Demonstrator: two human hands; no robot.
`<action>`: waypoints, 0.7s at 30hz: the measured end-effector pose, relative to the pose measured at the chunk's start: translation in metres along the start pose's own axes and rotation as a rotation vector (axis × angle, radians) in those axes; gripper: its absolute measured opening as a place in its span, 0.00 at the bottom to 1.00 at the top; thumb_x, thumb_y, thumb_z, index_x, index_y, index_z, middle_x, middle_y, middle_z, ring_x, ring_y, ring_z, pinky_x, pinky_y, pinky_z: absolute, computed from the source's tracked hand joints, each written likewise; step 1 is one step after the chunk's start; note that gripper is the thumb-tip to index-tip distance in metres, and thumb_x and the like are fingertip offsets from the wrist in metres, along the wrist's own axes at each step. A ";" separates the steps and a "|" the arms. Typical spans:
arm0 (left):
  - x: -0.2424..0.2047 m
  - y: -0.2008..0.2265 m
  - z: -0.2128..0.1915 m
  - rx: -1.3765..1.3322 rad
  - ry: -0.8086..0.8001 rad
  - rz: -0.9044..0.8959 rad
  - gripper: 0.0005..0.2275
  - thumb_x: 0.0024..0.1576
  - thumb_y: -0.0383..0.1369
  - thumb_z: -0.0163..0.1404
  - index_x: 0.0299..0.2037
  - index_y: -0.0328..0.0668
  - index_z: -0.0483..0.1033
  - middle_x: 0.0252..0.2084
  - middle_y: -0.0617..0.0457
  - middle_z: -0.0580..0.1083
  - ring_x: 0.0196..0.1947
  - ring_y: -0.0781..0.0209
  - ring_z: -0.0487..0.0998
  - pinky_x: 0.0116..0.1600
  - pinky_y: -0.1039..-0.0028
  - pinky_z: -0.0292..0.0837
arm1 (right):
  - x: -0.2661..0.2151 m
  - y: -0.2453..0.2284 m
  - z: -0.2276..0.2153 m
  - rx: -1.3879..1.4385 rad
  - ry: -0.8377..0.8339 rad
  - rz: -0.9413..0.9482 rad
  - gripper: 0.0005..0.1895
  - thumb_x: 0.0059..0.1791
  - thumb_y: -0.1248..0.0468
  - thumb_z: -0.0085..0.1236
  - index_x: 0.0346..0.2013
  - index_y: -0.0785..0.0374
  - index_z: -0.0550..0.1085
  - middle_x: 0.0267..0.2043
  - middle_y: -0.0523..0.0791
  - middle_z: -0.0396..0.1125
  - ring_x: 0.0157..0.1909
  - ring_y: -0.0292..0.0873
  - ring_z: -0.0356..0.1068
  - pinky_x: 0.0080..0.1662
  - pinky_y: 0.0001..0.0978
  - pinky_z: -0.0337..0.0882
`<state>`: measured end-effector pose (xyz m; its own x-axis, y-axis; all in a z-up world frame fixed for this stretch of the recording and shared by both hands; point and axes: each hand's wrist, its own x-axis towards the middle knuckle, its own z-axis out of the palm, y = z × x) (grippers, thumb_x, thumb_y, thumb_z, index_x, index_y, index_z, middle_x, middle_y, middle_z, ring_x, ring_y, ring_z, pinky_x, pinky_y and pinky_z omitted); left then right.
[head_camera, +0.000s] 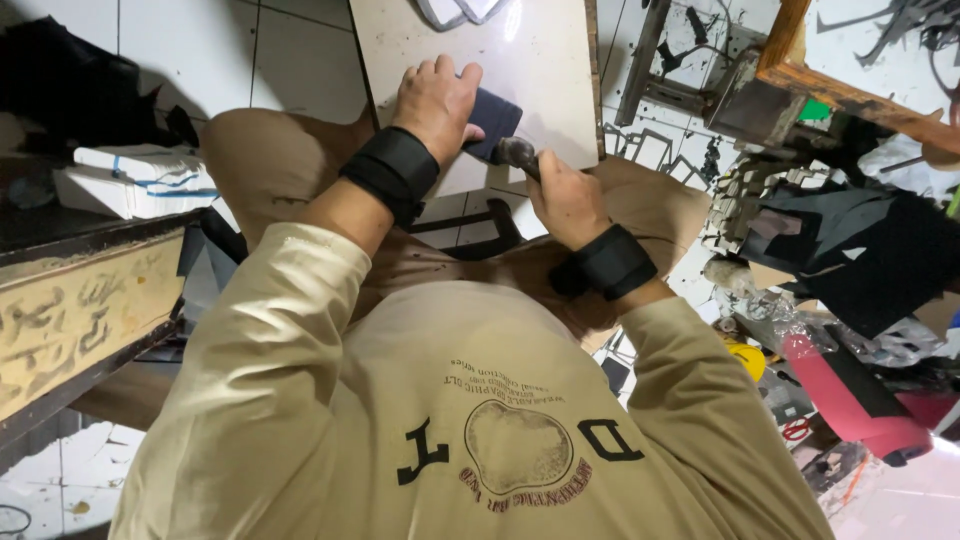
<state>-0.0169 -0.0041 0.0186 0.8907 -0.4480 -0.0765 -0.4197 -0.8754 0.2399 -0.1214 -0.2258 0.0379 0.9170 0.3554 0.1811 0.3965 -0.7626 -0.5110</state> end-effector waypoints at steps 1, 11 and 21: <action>0.000 0.000 0.002 0.001 0.000 0.005 0.29 0.45 0.48 0.68 0.49 0.40 0.69 0.44 0.40 0.71 0.47 0.43 0.74 0.53 0.56 0.68 | 0.000 0.000 0.000 -0.001 0.004 0.003 0.09 0.54 0.65 0.55 0.43 0.66 0.66 0.32 0.55 0.70 0.29 0.59 0.71 0.31 0.48 0.69; 0.000 0.001 -0.001 0.009 0.042 0.028 0.28 0.45 0.48 0.68 0.48 0.41 0.70 0.44 0.41 0.71 0.47 0.43 0.74 0.52 0.56 0.70 | -0.001 -0.007 -0.010 -0.077 -0.067 -0.052 0.09 0.53 0.64 0.58 0.40 0.64 0.66 0.32 0.52 0.69 0.30 0.58 0.71 0.31 0.48 0.69; 0.009 -0.003 0.002 -0.003 -0.008 0.069 0.28 0.42 0.45 0.70 0.49 0.43 0.73 0.47 0.41 0.69 0.51 0.42 0.70 0.54 0.54 0.66 | 0.012 -0.009 0.005 -0.114 -0.073 -0.076 0.09 0.51 0.66 0.56 0.38 0.63 0.64 0.32 0.52 0.67 0.32 0.58 0.71 0.34 0.50 0.70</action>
<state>-0.0077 -0.0062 0.0151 0.8582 -0.5089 -0.0673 -0.4798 -0.8418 0.2473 -0.1141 -0.2124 0.0402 0.8803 0.4495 0.1517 0.4706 -0.7872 -0.3985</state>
